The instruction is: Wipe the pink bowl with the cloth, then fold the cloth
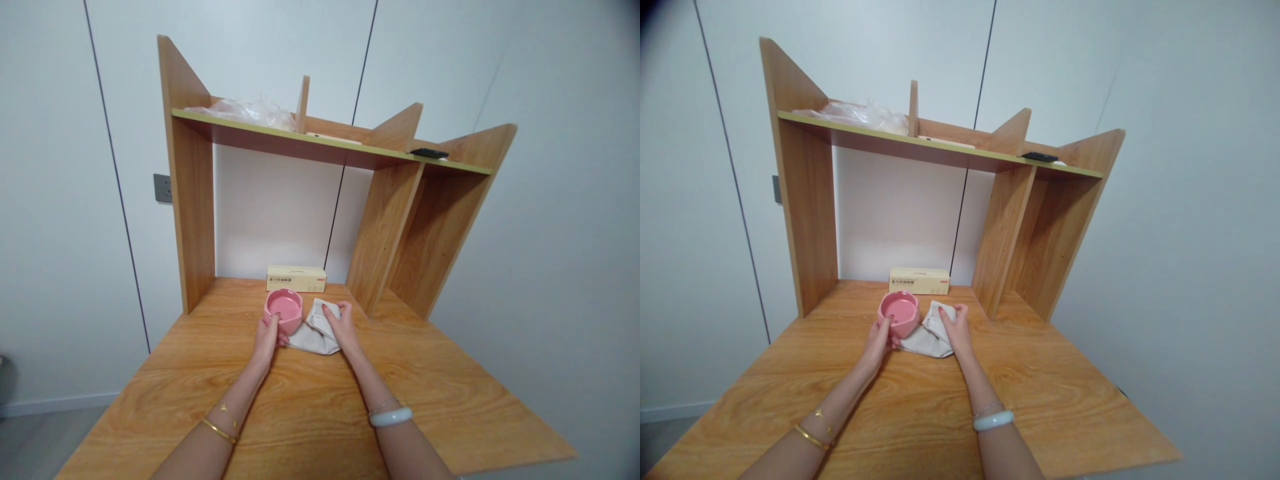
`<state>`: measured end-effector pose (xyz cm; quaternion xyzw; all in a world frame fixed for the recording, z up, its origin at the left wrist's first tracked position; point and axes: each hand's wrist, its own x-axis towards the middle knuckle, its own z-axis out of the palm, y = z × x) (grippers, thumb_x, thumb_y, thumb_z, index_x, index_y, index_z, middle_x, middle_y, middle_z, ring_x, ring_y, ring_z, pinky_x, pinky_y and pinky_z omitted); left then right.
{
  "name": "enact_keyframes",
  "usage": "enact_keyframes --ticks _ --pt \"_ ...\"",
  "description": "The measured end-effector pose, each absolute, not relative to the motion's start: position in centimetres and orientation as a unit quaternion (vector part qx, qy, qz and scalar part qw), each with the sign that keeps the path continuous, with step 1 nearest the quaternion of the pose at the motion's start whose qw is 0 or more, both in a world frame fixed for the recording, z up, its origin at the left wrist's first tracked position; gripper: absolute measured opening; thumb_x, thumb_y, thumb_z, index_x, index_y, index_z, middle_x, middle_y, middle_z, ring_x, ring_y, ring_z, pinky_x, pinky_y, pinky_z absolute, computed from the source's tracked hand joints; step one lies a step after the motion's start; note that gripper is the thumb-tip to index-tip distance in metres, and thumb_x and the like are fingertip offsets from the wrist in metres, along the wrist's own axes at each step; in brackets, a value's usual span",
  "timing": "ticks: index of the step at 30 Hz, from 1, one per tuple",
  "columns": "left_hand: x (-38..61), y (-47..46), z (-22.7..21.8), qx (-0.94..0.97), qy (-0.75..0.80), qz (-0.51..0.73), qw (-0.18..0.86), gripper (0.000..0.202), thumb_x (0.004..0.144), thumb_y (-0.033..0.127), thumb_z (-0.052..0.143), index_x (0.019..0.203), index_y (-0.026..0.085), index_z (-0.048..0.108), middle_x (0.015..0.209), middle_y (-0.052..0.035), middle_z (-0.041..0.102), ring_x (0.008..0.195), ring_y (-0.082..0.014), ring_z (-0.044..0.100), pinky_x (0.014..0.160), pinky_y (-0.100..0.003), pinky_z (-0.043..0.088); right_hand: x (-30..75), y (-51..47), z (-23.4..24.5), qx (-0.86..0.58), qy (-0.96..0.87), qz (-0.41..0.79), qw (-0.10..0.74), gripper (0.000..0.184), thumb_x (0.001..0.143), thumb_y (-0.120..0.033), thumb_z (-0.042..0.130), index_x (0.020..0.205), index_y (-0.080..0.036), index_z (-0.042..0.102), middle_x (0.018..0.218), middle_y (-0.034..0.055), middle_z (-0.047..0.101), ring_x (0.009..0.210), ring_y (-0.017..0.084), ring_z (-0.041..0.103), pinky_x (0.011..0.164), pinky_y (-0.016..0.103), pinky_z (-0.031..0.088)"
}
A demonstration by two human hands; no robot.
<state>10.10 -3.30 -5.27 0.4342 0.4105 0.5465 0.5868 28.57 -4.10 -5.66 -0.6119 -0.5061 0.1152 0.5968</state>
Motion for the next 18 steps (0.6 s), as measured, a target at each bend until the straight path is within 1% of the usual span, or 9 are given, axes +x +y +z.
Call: enact_keyframes --ticks 2,4,6,7,8,10,13,16,18 --pt "10.1 -3.4 -4.9 0.412 0.387 0.561 0.605 0.03 0.076 0.047 0.048 0.079 0.018 0.04 0.041 0.0077 0.05 0.031 -0.0074 0.047 0.034 -0.015 0.034 27.8 -4.3 -5.8 -0.633 -0.542 0.088 0.547 0.034 0.073 -0.045 0.051 0.092 -0.019 0.04 0.076 0.0018 0.057 0.069 0.018 0.057 0.063 0.03 0.044" --pt "10.3 -3.8 -4.5 0.396 0.364 0.567 0.624 0.031 0.075 0.046 0.051 0.08 0.019 0.038 0.045 0.0074 0.053 0.031 -0.0063 0.047 0.034 -0.014 0.035 26.8 -4.3 -6.0 -0.646 -0.591 0.095 0.474 0.031 0.073 -0.043 0.05 0.09 -0.018 0.044 0.075 0.0031 0.058 0.069 0.019 0.056 0.062 0.029 0.042" --pt "10.7 -4.2 -4.2 0.388 0.344 0.565 0.642 0.033 0.072 0.045 0.056 0.082 0.018 0.04 0.049 0.0059 0.056 0.032 -0.0065 0.049 0.034 -0.014 0.035 26.2 -4.2 -6.2 -0.648 -0.628 0.107 0.418 0.031 0.073 -0.042 0.051 0.092 -0.017 0.049 0.081 0.0058 0.06 0.076 0.02 0.056 0.066 0.03 0.042" --pt "10.9 -4.4 -4.0 0.386 0.336 0.562 0.65 0.034 0.071 0.044 0.058 0.084 0.018 0.041 0.051 0.0049 0.057 0.032 -0.0071 0.051 0.034 -0.015 0.036 26.1 -4.1 -6.2 -0.646 -0.638 0.107 0.405 0.032 0.073 -0.041 0.051 0.095 -0.017 0.051 0.087 0.007 0.061 0.082 0.021 0.055 0.071 0.031 0.041" --pt "11.0 -4.6 -4.0 0.384 0.329 0.557 0.658 0.035 0.071 0.044 0.059 0.086 0.017 0.042 0.052 0.0038 0.058 0.033 -0.0079 0.052 0.034 -0.015 0.038 26.3 -4.1 -6.1 -0.644 -0.64 0.104 0.406 0.033 0.074 -0.039 0.049 0.099 -0.018 0.053 0.094 0.0076 0.061 0.089 0.022 0.053 0.076 0.033 0.04" --pt "11.2 -4.8 -3.8 0.374 0.32 0.549 0.675 0.036 0.073 0.041 0.06 0.091 0.016 0.042 0.054 0.002 0.06 0.036 -0.0092 0.056 0.036 -0.015 0.041 27.0 -4.1 -5.8 -0.638 -0.622 0.093 0.444 0.035 0.078 -0.034 0.04 0.107 -0.02 0.054 0.105 0.0067 0.059 0.099 0.022 0.049 0.085 0.035 0.036" --pt "11.3 -4.9 -3.8 0.359 0.316 0.542 0.691 0.033 0.076 0.036 0.06 0.092 0.017 0.04 0.053 0.001 0.061 0.039 -0.0103 0.059 0.038 -0.015 0.044 28.5 -4.5 -4.9 -0.616 -0.582 0.065 0.527 0.04 0.082 -0.032 0.03 0.113 -0.021 0.054 0.109 0.0066 0.057 0.104 0.021 0.045 0.091 0.037 0.034" --pt "11.3 -4.9 -3.9 0.363 0.315 0.539 0.691 0.032 0.075 0.033 0.062 0.087 0.017 0.038 0.052 0.0007 0.061 0.039 -0.0109 0.059 0.038 -0.015 0.045 28.8 -4.7 -4.4 -0.584 -0.589 0.045 0.557 0.039 0.082 -0.039 0.037 0.111 -0.019 0.055 0.104 0.0077 0.057 0.101 0.021 0.046 0.093 0.038 0.033" --pt "11.4 -4.9 -4.0 0.369 0.313 0.535 0.693 0.033 0.074 0.033 0.063 0.085 0.018 0.037 0.051 0.0007 0.061 0.038 -0.0116 0.059 0.038 -0.016 0.046 28.2 -4.5 -4.8 -0.549 -0.618 0.078 0.557 0.036 0.083 -0.039 0.039 0.107 -0.02 0.056 0.102 0.007 0.058 0.1 0.02 0.049 0.092 0.036 0.035"
